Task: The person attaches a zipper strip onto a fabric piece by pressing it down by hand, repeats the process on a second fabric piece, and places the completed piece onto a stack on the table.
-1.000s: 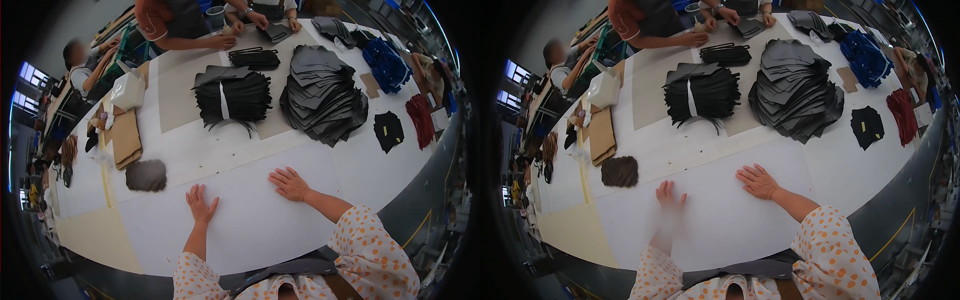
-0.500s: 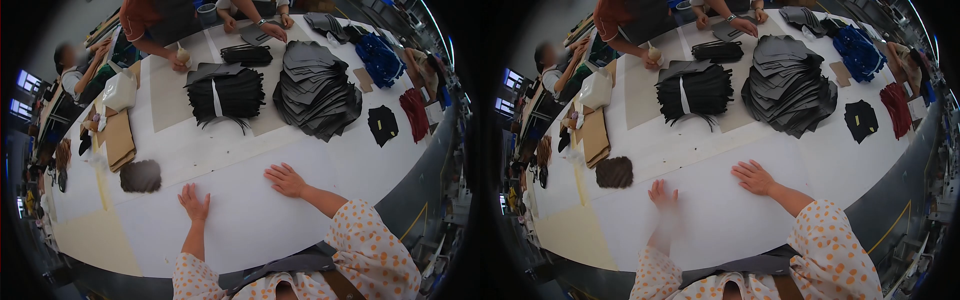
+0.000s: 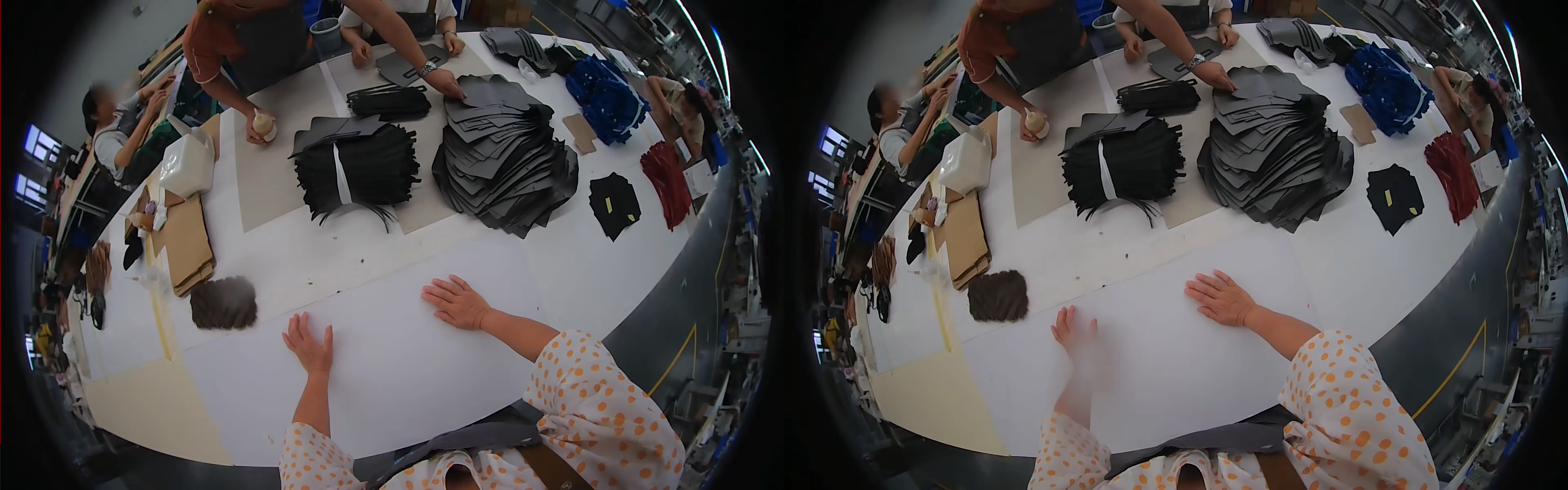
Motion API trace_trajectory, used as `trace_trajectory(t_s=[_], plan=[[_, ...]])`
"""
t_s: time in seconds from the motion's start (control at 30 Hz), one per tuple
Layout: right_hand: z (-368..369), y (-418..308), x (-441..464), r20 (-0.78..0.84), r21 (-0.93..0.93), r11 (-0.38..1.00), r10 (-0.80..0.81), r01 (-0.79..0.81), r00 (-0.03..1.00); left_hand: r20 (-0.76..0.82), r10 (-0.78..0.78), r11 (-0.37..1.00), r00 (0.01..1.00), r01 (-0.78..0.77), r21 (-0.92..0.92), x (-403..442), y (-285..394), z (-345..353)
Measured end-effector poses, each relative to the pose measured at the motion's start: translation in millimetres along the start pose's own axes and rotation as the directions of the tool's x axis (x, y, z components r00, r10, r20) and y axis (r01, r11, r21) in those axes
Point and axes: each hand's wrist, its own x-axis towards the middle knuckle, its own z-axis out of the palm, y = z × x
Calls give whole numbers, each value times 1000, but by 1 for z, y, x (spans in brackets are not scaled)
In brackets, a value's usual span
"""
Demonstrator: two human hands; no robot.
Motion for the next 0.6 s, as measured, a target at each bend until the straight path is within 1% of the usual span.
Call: trace_trajectory(t_s=[0.37, 0.6], plan=[[-1, 0, 1, -28, -25, 1000, -17, 17, 999, -2, -21, 999, 1000, 20, -30, 1, -2, 1], [-2, -1, 3, 3, -65, 998, -8, 8, 1000, 8, -29, 999, 1000, 29, -20, 2, 1, -2]])
